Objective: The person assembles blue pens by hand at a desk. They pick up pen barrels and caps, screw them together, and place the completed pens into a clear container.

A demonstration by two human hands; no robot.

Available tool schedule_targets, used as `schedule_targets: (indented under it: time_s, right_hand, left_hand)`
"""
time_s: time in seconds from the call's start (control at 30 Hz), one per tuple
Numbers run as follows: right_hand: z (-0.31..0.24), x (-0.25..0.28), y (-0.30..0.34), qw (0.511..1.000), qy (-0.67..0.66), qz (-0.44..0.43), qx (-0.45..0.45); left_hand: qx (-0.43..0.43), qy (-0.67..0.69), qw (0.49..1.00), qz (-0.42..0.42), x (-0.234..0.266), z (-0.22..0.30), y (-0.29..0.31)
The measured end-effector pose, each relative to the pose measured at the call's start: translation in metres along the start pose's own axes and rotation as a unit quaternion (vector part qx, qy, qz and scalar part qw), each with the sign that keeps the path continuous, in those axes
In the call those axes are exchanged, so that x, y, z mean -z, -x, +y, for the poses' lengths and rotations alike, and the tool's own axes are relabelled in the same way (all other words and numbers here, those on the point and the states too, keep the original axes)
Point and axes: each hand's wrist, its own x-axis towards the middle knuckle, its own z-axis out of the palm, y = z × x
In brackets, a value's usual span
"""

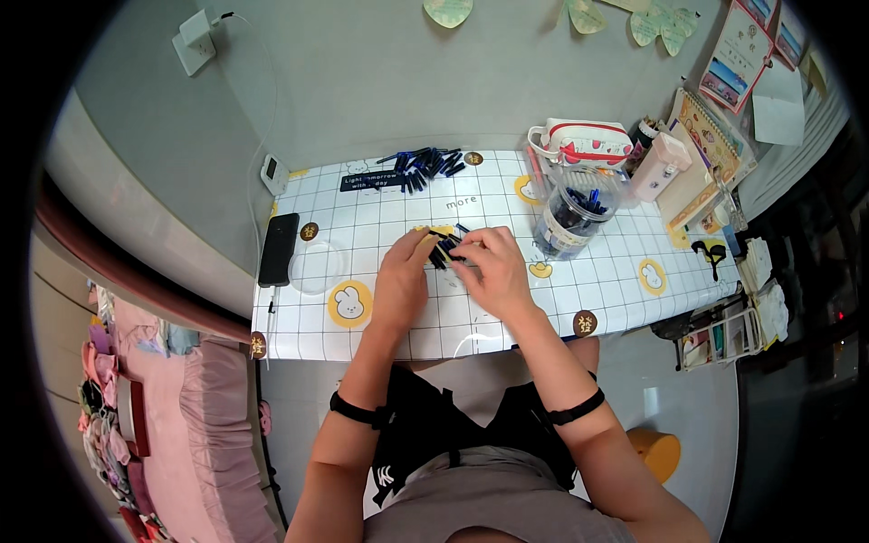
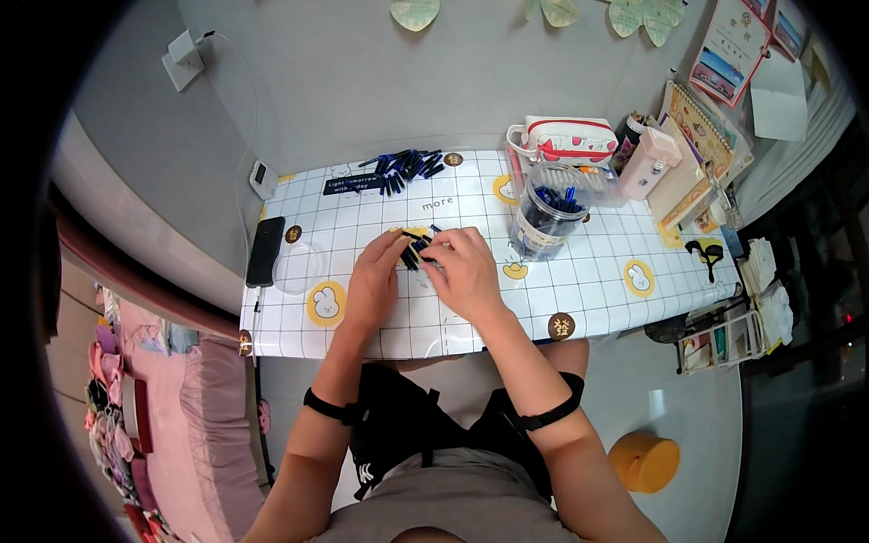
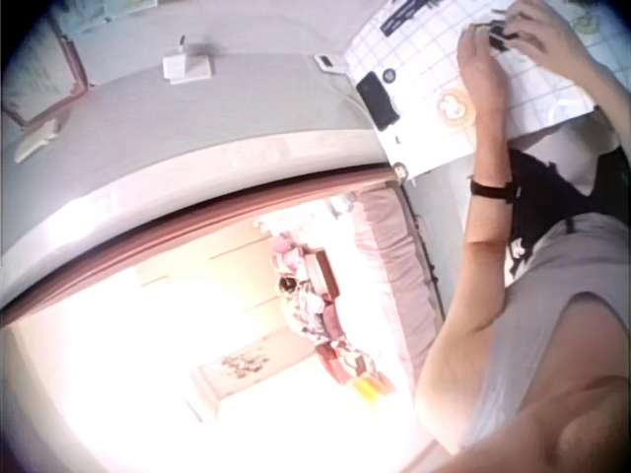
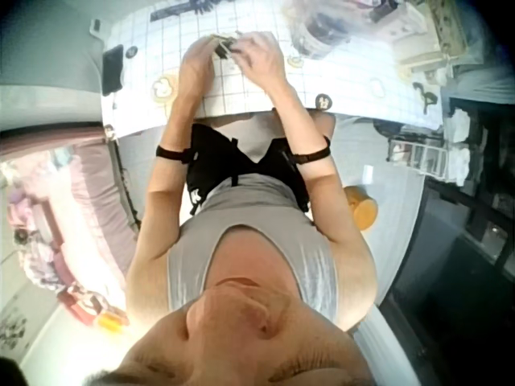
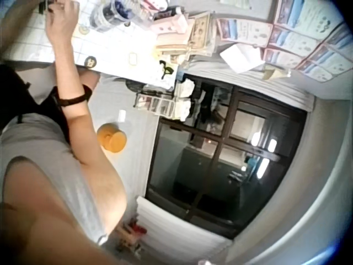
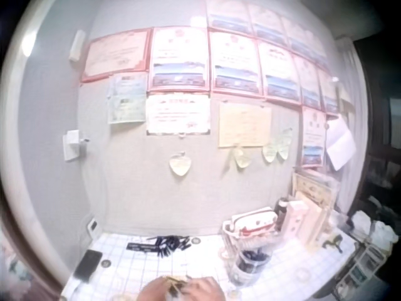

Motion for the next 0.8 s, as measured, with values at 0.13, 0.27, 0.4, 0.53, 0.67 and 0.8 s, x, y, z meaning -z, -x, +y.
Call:
schedule_targets:
  time_s: [0.13, 0.27, 0.4, 0.53, 0.67, 0.8]
  right_hand:
    - [0.000, -0.003, 0.000, 0.998, 0.029, -0.046, 0.019]
    - [0.001, -0.005, -0.001, 0.997, 0.050, -0.059, 0.004]
    - [0.006, -0.008, 0.003, 0.997, 0.058, -0.043, -0.016]
    - [0.006, -0.007, 0.002, 0.998, 0.043, -0.037, -0.027]
    - [0.008, -0.007, 0.003, 0.998, 0.041, -0.026, -0.038]
    - [0.008, -0.007, 0.002, 0.998, 0.042, -0.015, -0.034]
  left_hand:
    - [-0.028, -0.021, 0.999, -0.021, -0.003, -0.007, 0.004]
    - [-0.006, 0.003, 1.000, -0.022, -0.001, 0.000, 0.004]
    - [0.010, 0.007, 1.000, -0.025, 0.003, 0.007, 0.003]
    - [-0.003, 0.008, 1.000, -0.018, 0.006, 0.006, 0.004]
    - [-0.002, 0.023, 0.999, -0.040, 0.012, 0.012, 0.001]
    - [-0.009, 0.013, 0.999, -0.040, 0.010, 0.012, 0.001]
